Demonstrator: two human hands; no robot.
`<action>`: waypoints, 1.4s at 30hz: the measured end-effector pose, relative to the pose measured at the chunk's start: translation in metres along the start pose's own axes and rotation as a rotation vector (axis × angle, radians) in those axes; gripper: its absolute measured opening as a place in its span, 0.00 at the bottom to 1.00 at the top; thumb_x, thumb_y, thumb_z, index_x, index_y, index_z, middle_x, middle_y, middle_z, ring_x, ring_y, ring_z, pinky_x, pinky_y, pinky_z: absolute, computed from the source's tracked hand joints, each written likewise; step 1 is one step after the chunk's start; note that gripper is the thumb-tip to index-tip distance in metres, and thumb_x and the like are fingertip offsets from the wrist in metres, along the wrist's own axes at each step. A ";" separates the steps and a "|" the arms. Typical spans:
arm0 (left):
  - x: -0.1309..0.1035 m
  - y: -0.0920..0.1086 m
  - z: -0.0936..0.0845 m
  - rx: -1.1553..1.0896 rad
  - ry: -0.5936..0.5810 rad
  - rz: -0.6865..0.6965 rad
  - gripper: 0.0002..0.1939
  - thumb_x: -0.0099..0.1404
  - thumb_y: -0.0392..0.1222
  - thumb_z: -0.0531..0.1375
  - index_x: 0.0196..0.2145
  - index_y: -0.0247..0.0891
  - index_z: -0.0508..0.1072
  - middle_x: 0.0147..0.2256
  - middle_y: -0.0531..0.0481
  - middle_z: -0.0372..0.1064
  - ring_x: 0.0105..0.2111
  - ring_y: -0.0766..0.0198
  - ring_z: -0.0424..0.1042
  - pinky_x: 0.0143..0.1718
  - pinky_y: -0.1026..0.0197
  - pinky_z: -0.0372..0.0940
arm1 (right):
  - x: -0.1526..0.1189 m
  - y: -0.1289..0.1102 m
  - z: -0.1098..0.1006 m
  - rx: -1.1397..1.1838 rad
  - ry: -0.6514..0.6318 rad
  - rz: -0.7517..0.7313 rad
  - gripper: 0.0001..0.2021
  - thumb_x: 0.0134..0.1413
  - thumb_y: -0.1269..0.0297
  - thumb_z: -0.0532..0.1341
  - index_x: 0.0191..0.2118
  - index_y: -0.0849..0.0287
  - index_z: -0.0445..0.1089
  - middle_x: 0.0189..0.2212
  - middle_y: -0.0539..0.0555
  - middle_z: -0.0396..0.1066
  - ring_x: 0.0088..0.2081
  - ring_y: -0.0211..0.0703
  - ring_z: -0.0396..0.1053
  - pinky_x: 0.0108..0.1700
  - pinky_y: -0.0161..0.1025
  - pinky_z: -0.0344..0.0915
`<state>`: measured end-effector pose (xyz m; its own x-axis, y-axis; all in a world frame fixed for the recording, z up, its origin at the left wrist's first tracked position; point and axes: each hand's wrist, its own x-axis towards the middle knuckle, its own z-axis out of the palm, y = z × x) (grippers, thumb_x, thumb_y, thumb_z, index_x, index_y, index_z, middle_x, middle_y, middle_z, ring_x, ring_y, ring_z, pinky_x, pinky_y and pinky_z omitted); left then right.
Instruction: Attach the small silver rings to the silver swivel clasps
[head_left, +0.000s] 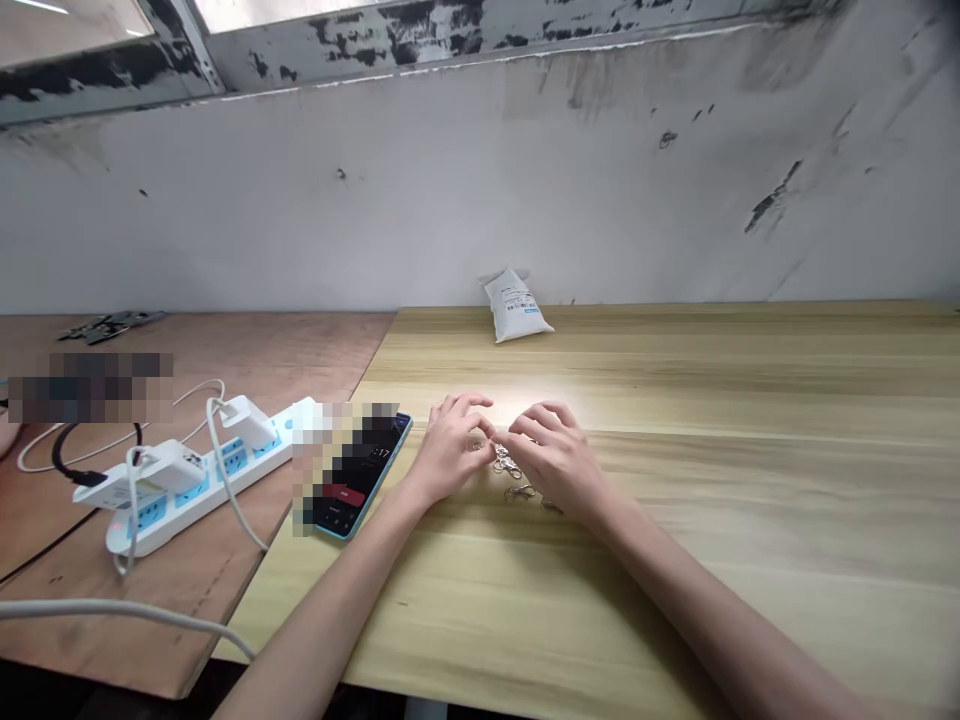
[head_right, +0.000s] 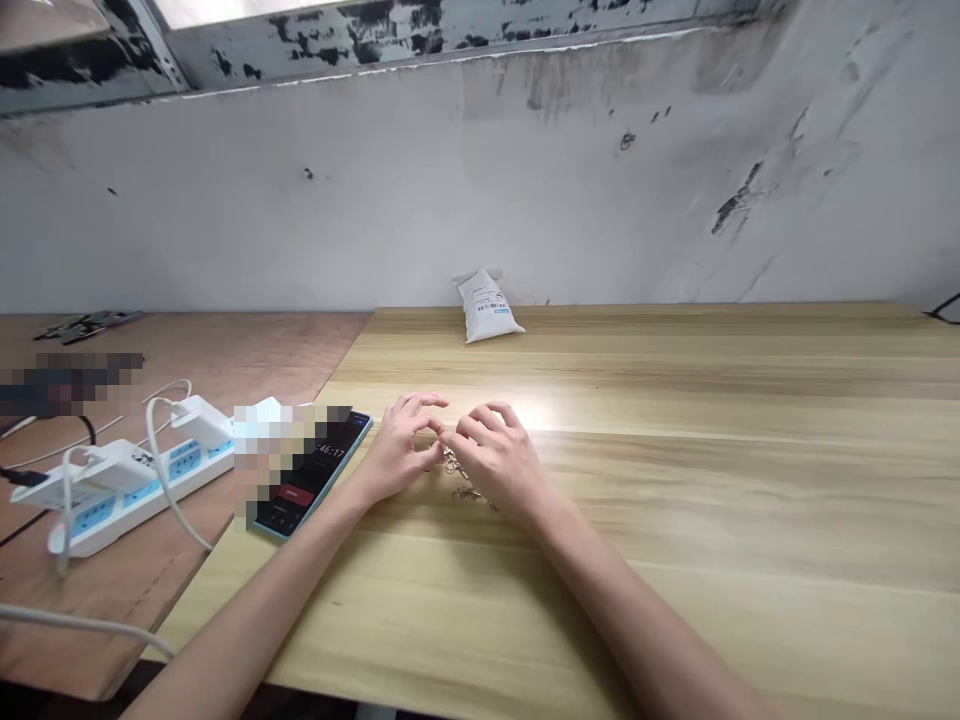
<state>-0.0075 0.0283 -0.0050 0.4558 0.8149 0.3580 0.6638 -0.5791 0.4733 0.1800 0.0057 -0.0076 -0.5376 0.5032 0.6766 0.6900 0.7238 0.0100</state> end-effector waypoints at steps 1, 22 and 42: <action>0.000 -0.002 -0.002 0.024 -0.002 0.000 0.02 0.62 0.38 0.61 0.30 0.41 0.72 0.53 0.49 0.67 0.56 0.55 0.61 0.56 0.49 0.55 | 0.000 -0.001 0.001 0.018 -0.005 -0.013 0.11 0.63 0.74 0.54 0.40 0.55 0.73 0.29 0.50 0.74 0.36 0.41 0.64 0.48 0.41 0.55; -0.002 -0.023 -0.032 -0.044 -0.292 -0.001 0.08 0.65 0.44 0.58 0.38 0.42 0.77 0.36 0.50 0.69 0.34 0.62 0.70 0.35 0.62 0.63 | -0.019 0.045 0.000 0.119 -0.196 0.338 0.11 0.63 0.66 0.55 0.38 0.56 0.76 0.35 0.56 0.72 0.38 0.47 0.67 0.40 0.44 0.59; 0.000 -0.016 -0.028 -0.028 -0.309 0.001 0.09 0.67 0.42 0.55 0.36 0.41 0.76 0.35 0.49 0.70 0.32 0.63 0.69 0.33 0.63 0.62 | -0.020 0.045 0.009 0.245 -0.225 0.348 0.11 0.63 0.64 0.55 0.37 0.56 0.76 0.34 0.56 0.73 0.38 0.45 0.68 0.41 0.44 0.60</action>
<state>-0.0349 0.0367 0.0097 0.6180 0.7799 0.0991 0.6483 -0.5768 0.4969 0.2176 0.0322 -0.0273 -0.4054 0.8055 0.4322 0.7275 0.5706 -0.3811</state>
